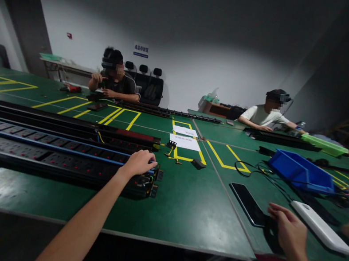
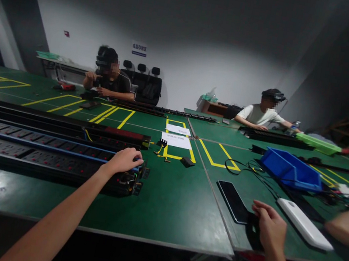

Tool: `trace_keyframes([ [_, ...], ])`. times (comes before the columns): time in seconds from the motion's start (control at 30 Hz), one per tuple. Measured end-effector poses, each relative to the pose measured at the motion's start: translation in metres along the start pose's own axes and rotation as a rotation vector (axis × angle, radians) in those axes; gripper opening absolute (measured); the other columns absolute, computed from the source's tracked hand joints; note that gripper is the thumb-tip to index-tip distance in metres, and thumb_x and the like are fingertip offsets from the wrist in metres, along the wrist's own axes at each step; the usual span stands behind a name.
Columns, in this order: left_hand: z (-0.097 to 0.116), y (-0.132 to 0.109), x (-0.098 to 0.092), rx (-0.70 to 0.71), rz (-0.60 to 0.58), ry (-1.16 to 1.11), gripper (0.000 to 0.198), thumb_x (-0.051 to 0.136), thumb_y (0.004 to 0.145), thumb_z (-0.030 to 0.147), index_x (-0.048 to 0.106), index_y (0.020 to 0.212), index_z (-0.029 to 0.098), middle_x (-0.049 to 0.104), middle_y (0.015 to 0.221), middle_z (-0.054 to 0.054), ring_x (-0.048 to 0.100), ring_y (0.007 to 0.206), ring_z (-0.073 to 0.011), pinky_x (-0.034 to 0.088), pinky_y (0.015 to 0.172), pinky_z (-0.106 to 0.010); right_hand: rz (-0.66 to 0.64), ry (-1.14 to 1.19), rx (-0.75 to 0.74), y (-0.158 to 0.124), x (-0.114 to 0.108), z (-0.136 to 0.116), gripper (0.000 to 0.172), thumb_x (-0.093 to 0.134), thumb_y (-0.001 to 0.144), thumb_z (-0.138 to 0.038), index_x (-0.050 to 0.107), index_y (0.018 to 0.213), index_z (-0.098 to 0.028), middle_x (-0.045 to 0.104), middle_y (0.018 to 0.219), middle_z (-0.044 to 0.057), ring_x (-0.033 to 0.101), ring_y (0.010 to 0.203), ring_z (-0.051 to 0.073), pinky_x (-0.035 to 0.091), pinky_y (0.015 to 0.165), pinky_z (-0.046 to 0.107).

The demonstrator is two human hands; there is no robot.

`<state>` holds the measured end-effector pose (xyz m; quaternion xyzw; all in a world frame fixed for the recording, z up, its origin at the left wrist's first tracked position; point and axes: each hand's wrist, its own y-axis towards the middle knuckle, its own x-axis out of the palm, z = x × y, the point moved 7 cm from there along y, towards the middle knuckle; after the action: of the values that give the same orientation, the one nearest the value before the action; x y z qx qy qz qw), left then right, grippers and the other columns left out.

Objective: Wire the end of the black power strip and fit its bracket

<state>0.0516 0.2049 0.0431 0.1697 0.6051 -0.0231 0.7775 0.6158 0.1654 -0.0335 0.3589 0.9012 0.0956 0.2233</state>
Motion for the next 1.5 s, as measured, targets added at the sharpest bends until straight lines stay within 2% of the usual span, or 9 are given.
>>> trace_keyframes([
  [0.13, 0.0, -0.001, 0.0, -0.013, 0.006, -0.001, 0.03, 0.054, 0.092, 0.044, 0.074, 0.099, 0.022, 0.071, 0.104, -0.01, 0.066, 0.098, -0.0249, 0.05, 0.085, -0.034, -0.04, -0.126, 0.066, -0.004, 0.004, -0.015, 0.027, 0.057, 0.064, -0.042, 0.074, 0.079, -0.027, 0.075, 0.081, 0.016, 0.071, 0.075, 0.037, 0.051, 0.063, 0.05],
  [0.27, 0.0, -0.002, 0.0, -0.026, 0.008, 0.001, 0.03, 0.055, 0.091, 0.044, 0.074, 0.098, 0.022, 0.071, 0.105, -0.01, 0.066, 0.099, -0.0248, 0.051, 0.086, -0.033, 0.038, -0.207, -0.065, -0.016, 0.024, -0.067, 0.03, 0.052, 0.071, -0.043, 0.075, 0.083, -0.028, 0.076, 0.085, 0.012, 0.069, 0.074, 0.032, 0.049, 0.063, 0.044],
  [0.33, 0.0, -0.002, 0.0, -0.022, 0.013, 0.003, 0.031, 0.054, 0.092, 0.045, 0.074, 0.098, 0.023, 0.071, 0.105, -0.01, 0.066, 0.099, -0.0251, 0.051, 0.085, -0.033, -0.015, -0.134, -0.151, -0.026, 0.051, -0.102, 0.034, 0.051, 0.071, -0.041, 0.075, 0.088, -0.024, 0.076, 0.083, 0.01, 0.069, 0.076, 0.031, 0.049, 0.065, 0.041],
  [0.5, -0.001, -0.001, 0.001, -0.012, 0.015, 0.006, 0.031, 0.052, 0.092, 0.045, 0.073, 0.098, 0.023, 0.07, 0.105, -0.01, 0.065, 0.098, -0.0249, 0.05, 0.084, -0.032, -0.367, 0.11, -0.368, -0.057, 0.154, -0.197, 0.029, 0.052, 0.073, -0.035, 0.073, 0.086, -0.018, 0.074, 0.081, 0.008, 0.069, 0.078, 0.025, 0.05, 0.071, 0.033],
  [0.63, -0.002, -0.001, 0.003, -0.005, 0.016, 0.006, 0.031, 0.052, 0.092, 0.045, 0.073, 0.098, 0.023, 0.07, 0.104, -0.01, 0.065, 0.098, -0.0255, 0.05, 0.085, -0.034, -0.499, -0.107, -0.477, -0.088, 0.229, -0.233, 0.026, 0.05, 0.083, -0.027, 0.072, 0.095, -0.019, 0.073, 0.08, 0.006, 0.066, 0.074, 0.023, 0.047, 0.068, 0.031],
  [0.77, -0.002, 0.0, 0.003, -0.005, 0.008, 0.005, 0.031, 0.053, 0.093, 0.045, 0.073, 0.099, 0.023, 0.07, 0.105, -0.01, 0.065, 0.098, -0.0246, 0.049, 0.086, -0.033, -0.438, -0.456, -0.71, -0.124, 0.272, -0.23, 0.026, 0.052, 0.087, -0.02, 0.069, 0.107, -0.018, 0.07, 0.107, 0.013, 0.061, 0.104, 0.029, 0.045, 0.086, 0.037],
  [0.9, -0.002, 0.0, 0.003, 0.002, 0.008, 0.022, 0.031, 0.053, 0.093, 0.045, 0.073, 0.1, 0.022, 0.07, 0.105, -0.01, 0.064, 0.097, -0.0247, 0.049, 0.084, -0.032, -0.58, -0.51, -0.718, -0.14, 0.292, -0.204, 0.028, 0.049, 0.092, -0.019, 0.065, 0.115, -0.017, 0.068, 0.108, 0.012, 0.064, 0.095, 0.024, 0.044, 0.082, 0.032],
  [1.13, -0.001, 0.001, 0.003, 0.014, 0.01, 0.05, 0.029, 0.053, 0.093, 0.043, 0.072, 0.098, 0.022, 0.069, 0.102, -0.009, 0.065, 0.096, -0.0245, 0.049, 0.082, -0.032, -0.687, -0.523, -0.615, -0.134, 0.297, -0.188, 0.035, 0.048, 0.092, -0.02, 0.057, 0.127, -0.015, 0.071, 0.112, 0.013, 0.066, 0.1, 0.023, 0.043, 0.079, 0.028],
  [1.5, -0.002, 0.0, 0.005, 0.014, 0.026, 0.053, 0.03, 0.054, 0.093, 0.045, 0.073, 0.099, 0.023, 0.069, 0.101, -0.008, 0.065, 0.096, -0.0242, 0.05, 0.081, -0.032, -0.653, -0.68, -0.619, -0.138, 0.297, -0.188, 0.037, 0.047, 0.095, -0.028, 0.055, 0.129, -0.015, 0.07, 0.118, 0.016, 0.068, 0.103, 0.028, 0.046, 0.082, 0.032],
])
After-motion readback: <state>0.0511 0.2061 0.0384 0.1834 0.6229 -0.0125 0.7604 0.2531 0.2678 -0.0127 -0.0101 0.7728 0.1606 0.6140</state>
